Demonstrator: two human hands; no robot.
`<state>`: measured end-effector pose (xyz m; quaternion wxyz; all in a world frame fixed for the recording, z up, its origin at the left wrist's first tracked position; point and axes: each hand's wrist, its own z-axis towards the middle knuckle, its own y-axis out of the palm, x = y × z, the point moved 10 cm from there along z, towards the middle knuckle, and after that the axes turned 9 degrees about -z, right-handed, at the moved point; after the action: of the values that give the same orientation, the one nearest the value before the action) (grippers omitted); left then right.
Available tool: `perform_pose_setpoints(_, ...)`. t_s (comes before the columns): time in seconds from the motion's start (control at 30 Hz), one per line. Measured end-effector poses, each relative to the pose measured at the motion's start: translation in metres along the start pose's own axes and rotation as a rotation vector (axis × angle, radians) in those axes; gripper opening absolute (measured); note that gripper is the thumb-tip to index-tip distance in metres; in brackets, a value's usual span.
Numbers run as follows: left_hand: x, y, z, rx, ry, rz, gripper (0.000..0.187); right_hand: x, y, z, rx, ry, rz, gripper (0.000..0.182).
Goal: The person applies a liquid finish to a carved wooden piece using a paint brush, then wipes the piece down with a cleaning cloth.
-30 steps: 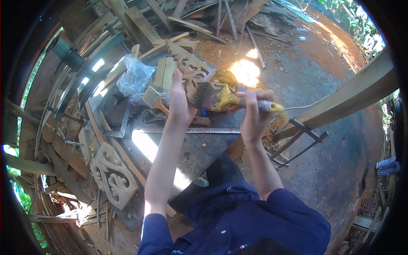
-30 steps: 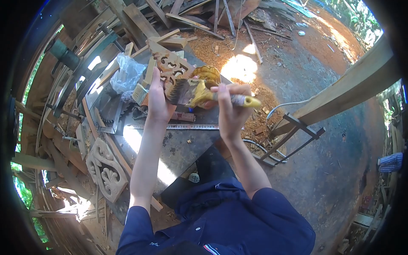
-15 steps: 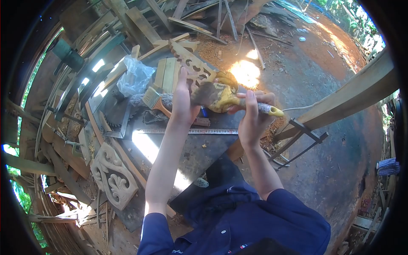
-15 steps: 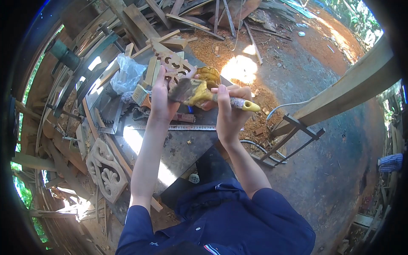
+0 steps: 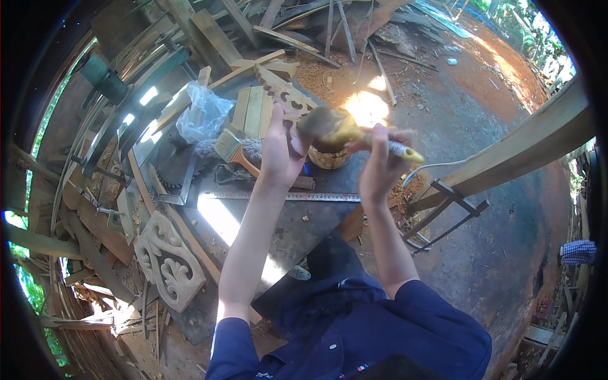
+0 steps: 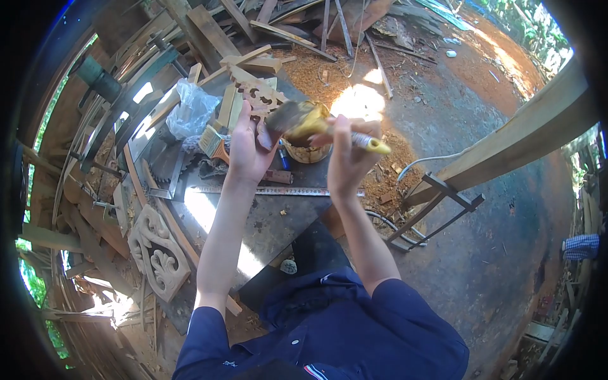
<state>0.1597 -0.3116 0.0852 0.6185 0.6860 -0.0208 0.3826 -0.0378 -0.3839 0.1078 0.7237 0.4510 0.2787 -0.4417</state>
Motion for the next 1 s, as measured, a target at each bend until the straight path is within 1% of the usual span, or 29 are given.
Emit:
perform_pose_setpoints(0.03,-0.002,-0.001,0.001,-0.005,-0.030,0.004,0.054,-0.006,0.007,-0.009,-0.060,0.004,0.018,0.015)
perform_pose_setpoints(0.17,-0.005,0.006,-0.006,-0.050,-0.088,0.007,0.054,-0.011,0.009,-0.022,-0.039,0.037,0.118,0.012)
perform_pose_setpoints(0.23,-0.003,-0.003,-0.008,0.049,-0.075,0.000,0.054,-0.003,0.004,-0.010,-0.037,0.043,0.084,0.012)
perform_pose_setpoints(0.27,-0.003,-0.003,-0.009,0.047,-0.074,0.000,0.054,0.001,0.004,-0.002,-0.034,0.047,0.052,0.011)
perform_pose_setpoints(0.37,-0.002,-0.008,-0.010,0.063,-0.052,0.010,0.055,0.012,0.001,0.017,0.034,0.058,0.013,0.011)
perform_pose_setpoints(0.43,-0.003,0.000,-0.010,-0.018,-0.063,-0.019,0.054,0.021,-0.003,0.022,0.128,0.073,0.001,0.011)
perform_pose_setpoints(0.47,-0.003,0.000,-0.010,-0.020,-0.060,-0.019,0.054,0.022,-0.004,0.021,0.126,0.072,0.003,0.011)
perform_pose_setpoints(0.57,0.001,-0.008,-0.008,0.036,-0.034,-0.016,0.055,0.013,0.002,0.007,0.068,0.054,0.005,0.011)
perform_pose_setpoints(0.63,0.003,-0.009,-0.005,0.014,-0.035,-0.040,0.055,0.003,0.013,-0.008,-0.047,0.022,0.071,0.010)
perform_pose_setpoints(0.67,0.002,-0.011,-0.005,0.014,-0.038,-0.040,0.055,0.001,0.013,-0.008,-0.044,0.022,0.068,0.010)
perform_pose_setpoints(0.73,0.005,-0.005,-0.011,0.025,-0.036,-0.006,0.056,-0.001,0.014,-0.009,-0.041,0.050,0.067,0.016)
perform_pose_setpoints(0.8,0.009,0.004,-0.019,0.026,-0.051,0.007,0.056,0.005,0.011,0.004,-0.027,0.056,0.050,0.016)
perform_pose_setpoints(0.87,0.009,0.007,-0.024,0.023,-0.063,0.017,0.056,0.015,0.001,0.021,0.063,0.073,0.067,0.013)
perform_pose_setpoints(0.9,0.009,0.005,-0.025,0.027,-0.065,0.038,0.056,0.014,-0.002,0.028,0.089,0.045,0.036,0.011)
perform_pose_setpoints(1.0,0.011,0.000,-0.027,0.023,-0.088,0.061,0.057,0.020,-0.012,0.048,0.141,0.049,-0.011,0.011)
